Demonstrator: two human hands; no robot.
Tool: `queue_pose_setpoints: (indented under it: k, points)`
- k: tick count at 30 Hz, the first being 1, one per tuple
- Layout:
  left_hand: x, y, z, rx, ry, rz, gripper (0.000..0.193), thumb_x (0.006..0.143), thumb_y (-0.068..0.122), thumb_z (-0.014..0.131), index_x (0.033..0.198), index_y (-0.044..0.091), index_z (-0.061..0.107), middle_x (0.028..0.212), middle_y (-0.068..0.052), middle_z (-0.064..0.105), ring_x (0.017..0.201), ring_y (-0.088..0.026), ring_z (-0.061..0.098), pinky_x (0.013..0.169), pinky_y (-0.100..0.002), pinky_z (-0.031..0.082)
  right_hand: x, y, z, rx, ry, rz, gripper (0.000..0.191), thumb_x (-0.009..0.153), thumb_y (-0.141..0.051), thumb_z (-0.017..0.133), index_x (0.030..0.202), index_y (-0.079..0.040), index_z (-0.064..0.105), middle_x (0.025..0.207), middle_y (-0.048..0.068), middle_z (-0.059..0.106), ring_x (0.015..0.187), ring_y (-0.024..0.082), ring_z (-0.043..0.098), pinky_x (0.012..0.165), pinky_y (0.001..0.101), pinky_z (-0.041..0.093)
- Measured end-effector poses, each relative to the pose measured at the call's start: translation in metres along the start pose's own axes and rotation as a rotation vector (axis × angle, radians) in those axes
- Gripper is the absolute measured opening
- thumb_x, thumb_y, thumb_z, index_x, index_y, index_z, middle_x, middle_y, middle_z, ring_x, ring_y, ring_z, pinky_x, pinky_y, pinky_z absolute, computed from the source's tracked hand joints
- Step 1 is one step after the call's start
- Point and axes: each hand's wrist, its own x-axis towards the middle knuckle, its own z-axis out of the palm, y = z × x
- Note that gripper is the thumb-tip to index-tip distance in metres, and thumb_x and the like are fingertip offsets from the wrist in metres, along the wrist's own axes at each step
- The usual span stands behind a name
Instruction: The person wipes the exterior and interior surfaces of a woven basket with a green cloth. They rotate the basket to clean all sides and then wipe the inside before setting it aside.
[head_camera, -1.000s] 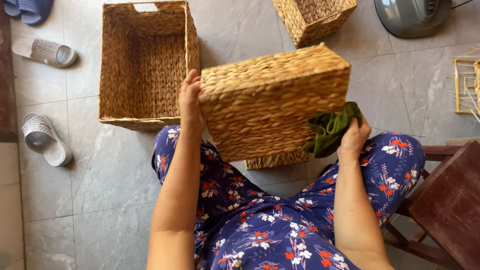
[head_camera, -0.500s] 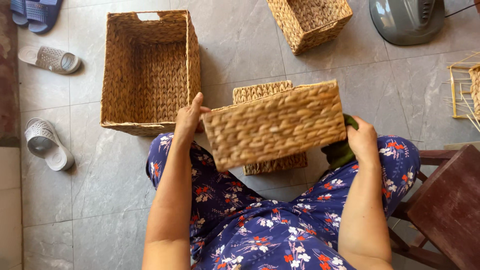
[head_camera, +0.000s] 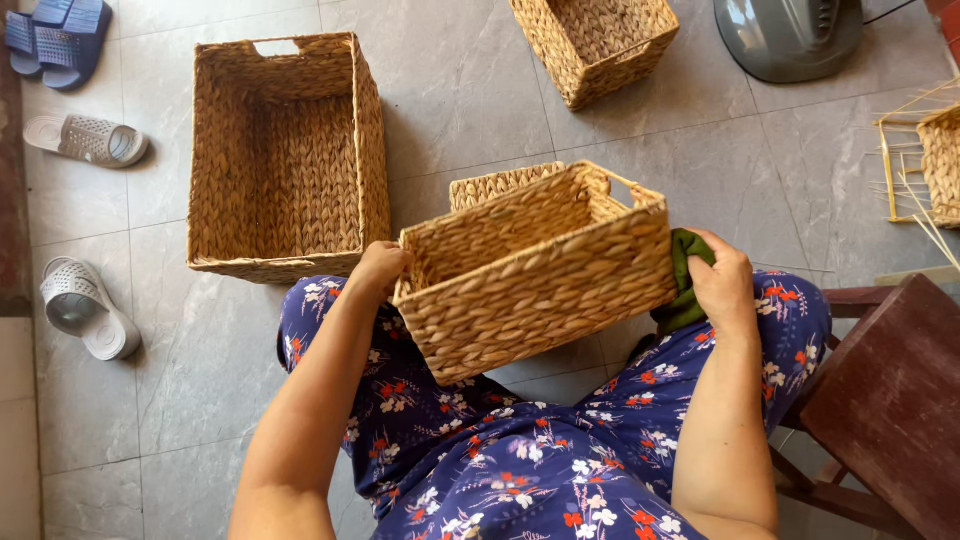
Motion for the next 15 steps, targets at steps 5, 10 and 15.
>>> queue_pose_setpoints:
  k: [5,10,15]
  points:
    - [-0.039,0.008,0.006,-0.424,0.205,0.557,0.075,0.077,-0.018,0.051,0.148,0.004,0.047,0.118,-0.007,0.069,0.094,-0.012,0.067,0.076,-0.024,0.057,-0.002,-0.014,-0.004,0.383,-0.021,-0.080,0.040,0.091,0.007,0.048,0.123,0.001,0.071,0.114,0.004,0.074,0.103,0.010,0.067,0.096,0.0229,0.052]
    - [-0.094,0.006,0.023,-0.654,0.210,0.795,0.076,0.087,-0.017,0.045,0.159,0.007,0.039,0.123,-0.008,0.069,0.097,-0.013,0.066,0.078,-0.024,0.052,-0.008,-0.021,-0.019,0.619,-0.085,0.041,0.040,0.091,0.007,0.047,0.123,0.002,0.071,0.112,0.005,0.074,0.100,0.012,0.069,0.093,0.0245,0.054]
    - [-0.137,0.003,0.030,-0.514,0.368,1.066,0.070,0.097,-0.017,0.046,0.160,0.009,0.035,0.136,-0.008,0.065,0.119,-0.013,0.067,0.100,-0.024,0.055,-0.026,-0.049,-0.042,0.609,0.189,-0.075,0.023,0.102,-0.005,0.060,0.121,0.001,0.071,0.109,0.008,0.072,0.095,0.015,0.068,0.090,0.0269,0.055]
